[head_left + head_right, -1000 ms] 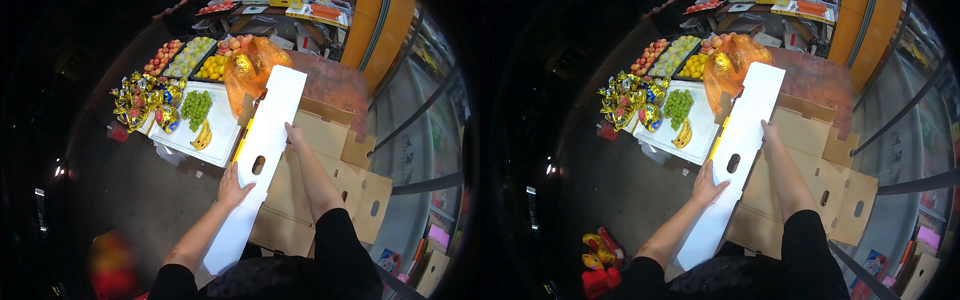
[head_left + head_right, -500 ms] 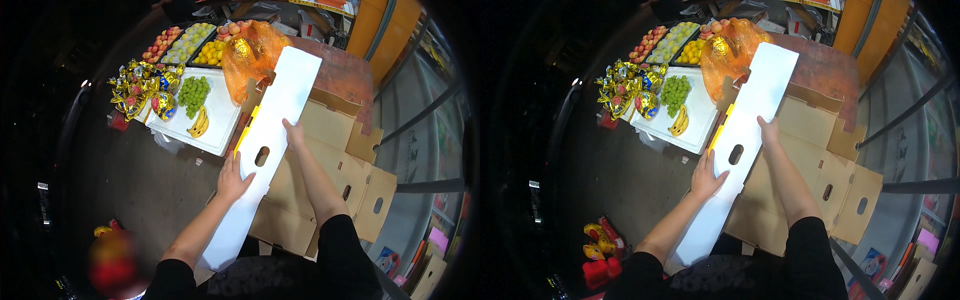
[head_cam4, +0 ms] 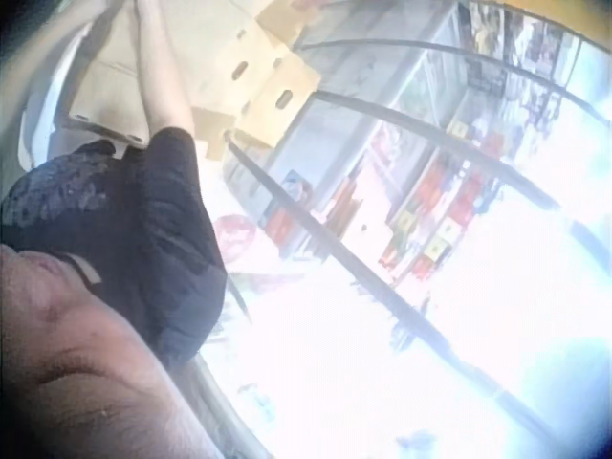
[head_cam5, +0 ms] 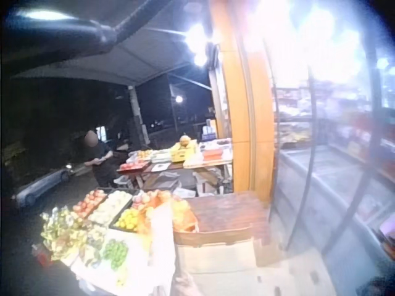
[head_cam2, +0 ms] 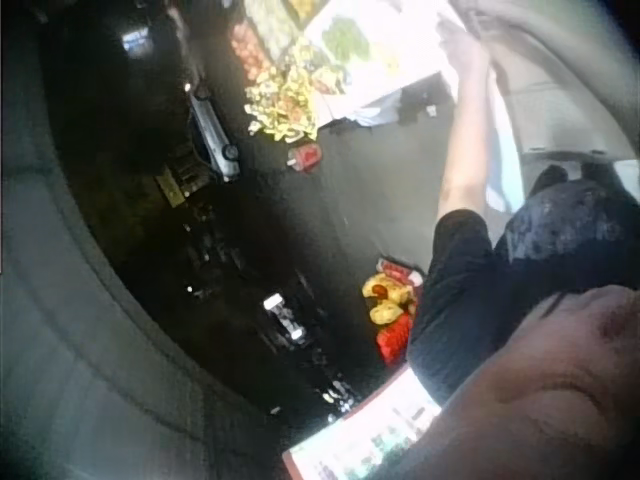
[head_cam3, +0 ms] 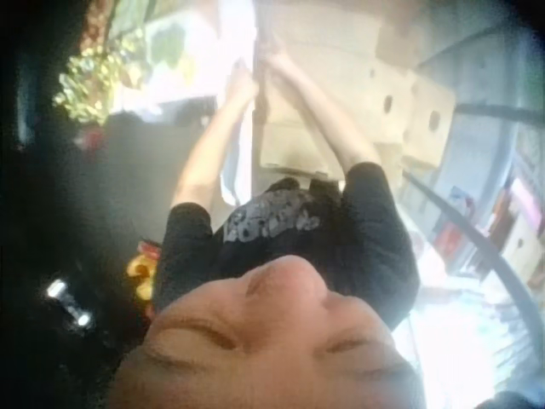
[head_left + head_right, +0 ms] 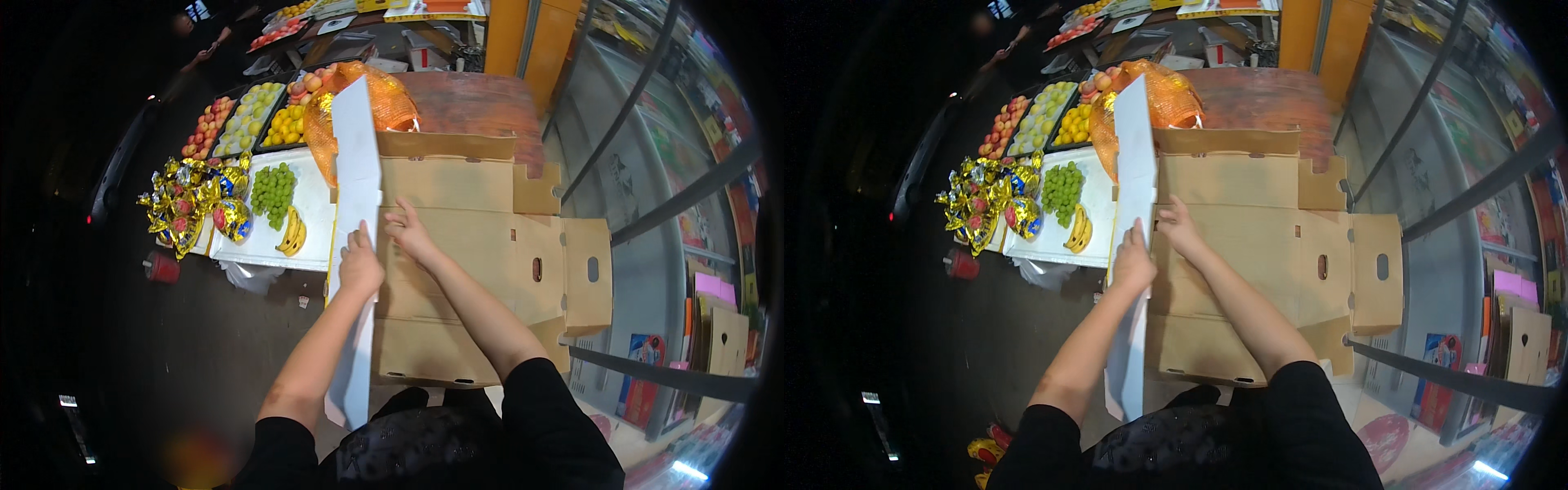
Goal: The person assembles a flat-packed cardboard box by folding and interlocking its flaps. They manipulate the box on the floor, aligning tabs and slots to form a rectangular container. The person then places the assembled box on a table next to fruit displays.
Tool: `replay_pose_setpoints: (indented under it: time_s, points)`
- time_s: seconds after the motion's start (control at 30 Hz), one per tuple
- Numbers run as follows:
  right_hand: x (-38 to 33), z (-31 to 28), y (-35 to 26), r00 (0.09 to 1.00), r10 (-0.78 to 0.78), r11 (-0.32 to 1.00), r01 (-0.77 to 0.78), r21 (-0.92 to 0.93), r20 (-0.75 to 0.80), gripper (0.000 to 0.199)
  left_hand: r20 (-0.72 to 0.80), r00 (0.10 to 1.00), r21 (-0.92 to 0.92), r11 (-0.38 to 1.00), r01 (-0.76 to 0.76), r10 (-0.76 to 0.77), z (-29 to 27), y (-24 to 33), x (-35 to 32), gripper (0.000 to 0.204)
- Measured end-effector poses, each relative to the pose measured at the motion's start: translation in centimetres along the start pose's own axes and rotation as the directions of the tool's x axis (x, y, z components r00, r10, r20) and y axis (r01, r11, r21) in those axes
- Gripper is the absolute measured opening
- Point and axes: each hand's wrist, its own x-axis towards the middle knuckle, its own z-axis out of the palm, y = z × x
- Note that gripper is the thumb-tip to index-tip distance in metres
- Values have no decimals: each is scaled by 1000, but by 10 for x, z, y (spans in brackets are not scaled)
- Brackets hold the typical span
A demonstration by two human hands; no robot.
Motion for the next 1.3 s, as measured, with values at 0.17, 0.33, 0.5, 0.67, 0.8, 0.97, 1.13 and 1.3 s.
replay_pose_setpoints:
  time_s: [0.17, 0.33, 0.5, 0.67, 0.8, 0.97, 1.13, 1.3]
  points:
    - [-79, -141, 19, 908, -110, 892, -89, -444, -404, 52, -40, 993, -275, 954, -116, 109, -32, -77, 4, 78]
    - [-235, -356, 4, 597, -447, 199, -659, -725, -666, 58, 250, 967, -825, 512, 240, -51, -71, -131, 1, 49]
    - [-323, -451, 43, 463, -7, 696, -634, -337, -886, 78, 282, 955, -873, 390, 295, -91, -76, -138, 5, 33]
    - [-327, -461, 26, 624, 279, 800, -572, -183, -730, 41, 254, 960, -909, 309, 279, -119, -92, -134, -12, 31]
    - [-327, -435, -36, 711, 381, 696, -641, -323, -591, 28, 187, 979, -917, 343, 202, -77, -123, -133, -44, 30]
    - [-350, -380, -45, 776, 301, 783, -533, -320, -554, 22, 116, 993, -944, 307, 120, -34, -161, -158, -96, 26]
    - [-376, -332, -35, 750, 156, 824, -458, -334, -643, 21, -28, 998, -956, 292, -44, 58, -191, -156, -153, 25]
    - [-387, -286, -44, 797, 115, 944, -274, -184, -592, 20, -131, 973, -941, 284, -182, 189, -232, -154, -206, 29]
